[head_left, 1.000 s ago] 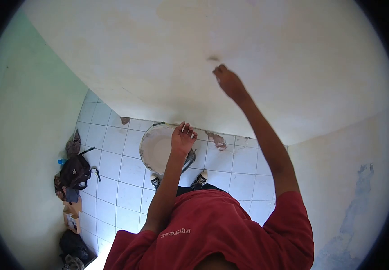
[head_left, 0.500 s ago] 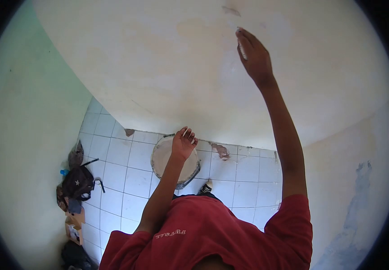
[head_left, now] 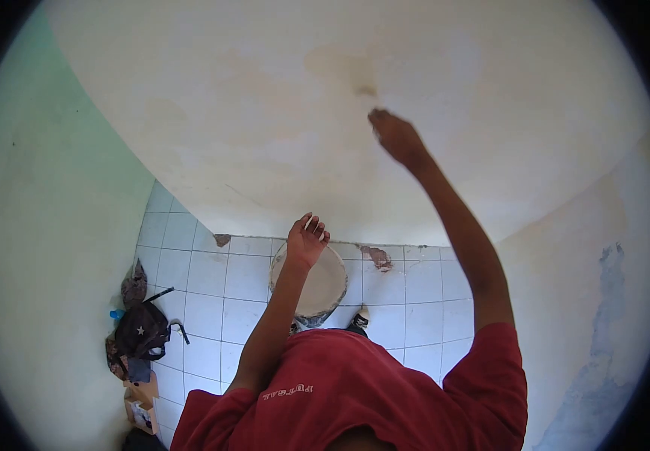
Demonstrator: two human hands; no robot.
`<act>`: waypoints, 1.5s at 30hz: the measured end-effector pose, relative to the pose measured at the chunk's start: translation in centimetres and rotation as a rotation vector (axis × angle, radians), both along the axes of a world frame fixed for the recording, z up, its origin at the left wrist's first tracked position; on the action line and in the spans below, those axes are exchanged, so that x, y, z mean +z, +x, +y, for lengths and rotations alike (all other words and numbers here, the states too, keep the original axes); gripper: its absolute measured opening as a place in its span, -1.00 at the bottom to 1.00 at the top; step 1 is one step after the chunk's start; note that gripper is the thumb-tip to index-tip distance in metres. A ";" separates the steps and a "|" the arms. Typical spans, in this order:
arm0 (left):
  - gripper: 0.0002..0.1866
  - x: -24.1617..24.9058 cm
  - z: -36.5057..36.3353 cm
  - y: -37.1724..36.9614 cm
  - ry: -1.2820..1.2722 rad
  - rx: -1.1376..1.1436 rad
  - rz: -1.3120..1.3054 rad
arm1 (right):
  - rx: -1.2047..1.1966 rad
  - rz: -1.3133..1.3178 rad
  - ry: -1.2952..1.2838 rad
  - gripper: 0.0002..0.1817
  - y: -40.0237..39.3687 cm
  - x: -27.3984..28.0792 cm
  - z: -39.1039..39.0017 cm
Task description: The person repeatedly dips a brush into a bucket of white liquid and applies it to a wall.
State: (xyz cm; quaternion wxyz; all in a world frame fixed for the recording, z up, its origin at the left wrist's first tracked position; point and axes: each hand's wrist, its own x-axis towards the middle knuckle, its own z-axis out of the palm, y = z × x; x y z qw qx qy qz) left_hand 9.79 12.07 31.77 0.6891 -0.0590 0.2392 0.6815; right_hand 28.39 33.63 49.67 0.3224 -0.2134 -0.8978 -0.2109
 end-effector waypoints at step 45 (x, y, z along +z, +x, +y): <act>-0.84 -0.6 -0.5 0.7 0.008 -0.013 -0.008 | 0.400 1.248 -0.014 -0.84 -4.0 6.7 -2.7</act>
